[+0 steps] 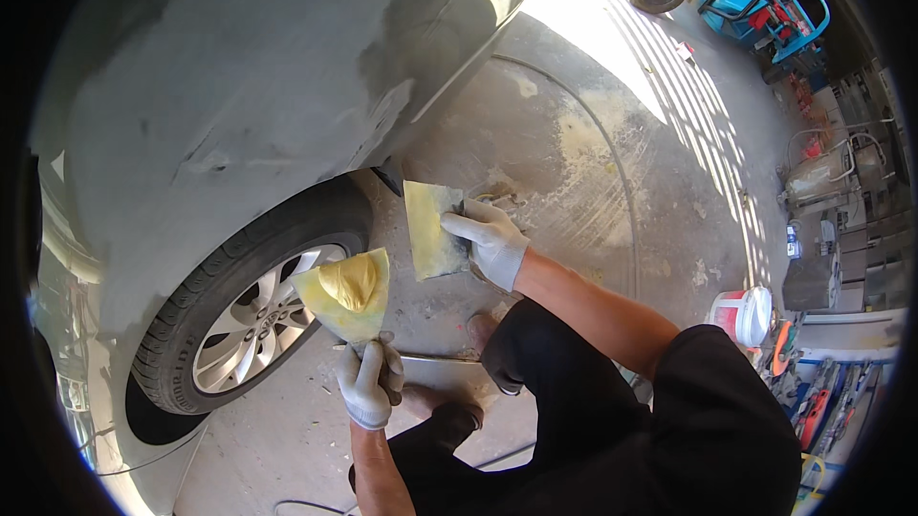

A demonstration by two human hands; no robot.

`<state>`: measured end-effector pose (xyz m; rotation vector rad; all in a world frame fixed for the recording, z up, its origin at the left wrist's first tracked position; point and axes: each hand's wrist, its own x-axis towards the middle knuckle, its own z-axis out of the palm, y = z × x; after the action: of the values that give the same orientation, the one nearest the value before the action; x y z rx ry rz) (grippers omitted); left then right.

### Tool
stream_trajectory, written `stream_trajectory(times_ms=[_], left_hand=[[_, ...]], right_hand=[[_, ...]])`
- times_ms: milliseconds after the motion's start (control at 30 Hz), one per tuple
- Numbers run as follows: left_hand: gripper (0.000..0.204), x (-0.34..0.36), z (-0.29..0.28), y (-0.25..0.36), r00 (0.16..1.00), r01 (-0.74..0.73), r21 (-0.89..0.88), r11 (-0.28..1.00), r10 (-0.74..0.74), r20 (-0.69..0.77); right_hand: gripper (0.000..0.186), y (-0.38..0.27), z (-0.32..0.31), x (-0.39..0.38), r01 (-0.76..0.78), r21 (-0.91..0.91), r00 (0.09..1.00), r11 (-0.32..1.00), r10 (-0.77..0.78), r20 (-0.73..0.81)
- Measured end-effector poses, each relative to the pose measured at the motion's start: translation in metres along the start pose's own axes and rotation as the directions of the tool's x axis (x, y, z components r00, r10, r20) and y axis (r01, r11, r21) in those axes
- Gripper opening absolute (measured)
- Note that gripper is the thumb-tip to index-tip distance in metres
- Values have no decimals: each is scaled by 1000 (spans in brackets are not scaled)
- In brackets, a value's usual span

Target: The person applies yellow body filler to a damaged area on the rear quarter panel of a grey car using a putty knife. They repeatedly spread and smooth the filler over the dented surface near the wheel arch.

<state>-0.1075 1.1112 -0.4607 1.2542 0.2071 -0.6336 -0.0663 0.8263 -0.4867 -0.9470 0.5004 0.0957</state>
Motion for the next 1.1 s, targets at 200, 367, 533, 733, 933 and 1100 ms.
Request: stream_trajectory(times_ms=[200, 367, 533, 733, 933, 1100], left_hand=[[25, 18, -25, -38, 999, 44, 102, 994, -46, 16], [33, 25, -41, -64, 999, -41, 69, 997, 41, 2], [33, 29, -38, -68, 998, -68, 64, 996, 68, 5], [31, 20, -36, -61, 997, -49, 109, 993, 42, 72], [30, 20, -31, -58, 995, -33, 153, 988, 18, 99], [30, 20, -25, -60, 998, -55, 66, 996, 54, 21]], right_hand=[[19, 22, -16, 34, 323, -428, 944, 844, -318, 85], [20, 12, -16, 3, 597, -690, 740, 410, -613, 276], [27, 10, -33, -16, 844, -395, 169, -364, -519, 838], [27, 24, -5, -24, 721, -253, 48, -646, -317, 947], [29, 34, 8, -12, 695, -185, 36, -695, -223, 974], [24, 44, 9, 0, 720, -173, 83, -672, -164, 983]])
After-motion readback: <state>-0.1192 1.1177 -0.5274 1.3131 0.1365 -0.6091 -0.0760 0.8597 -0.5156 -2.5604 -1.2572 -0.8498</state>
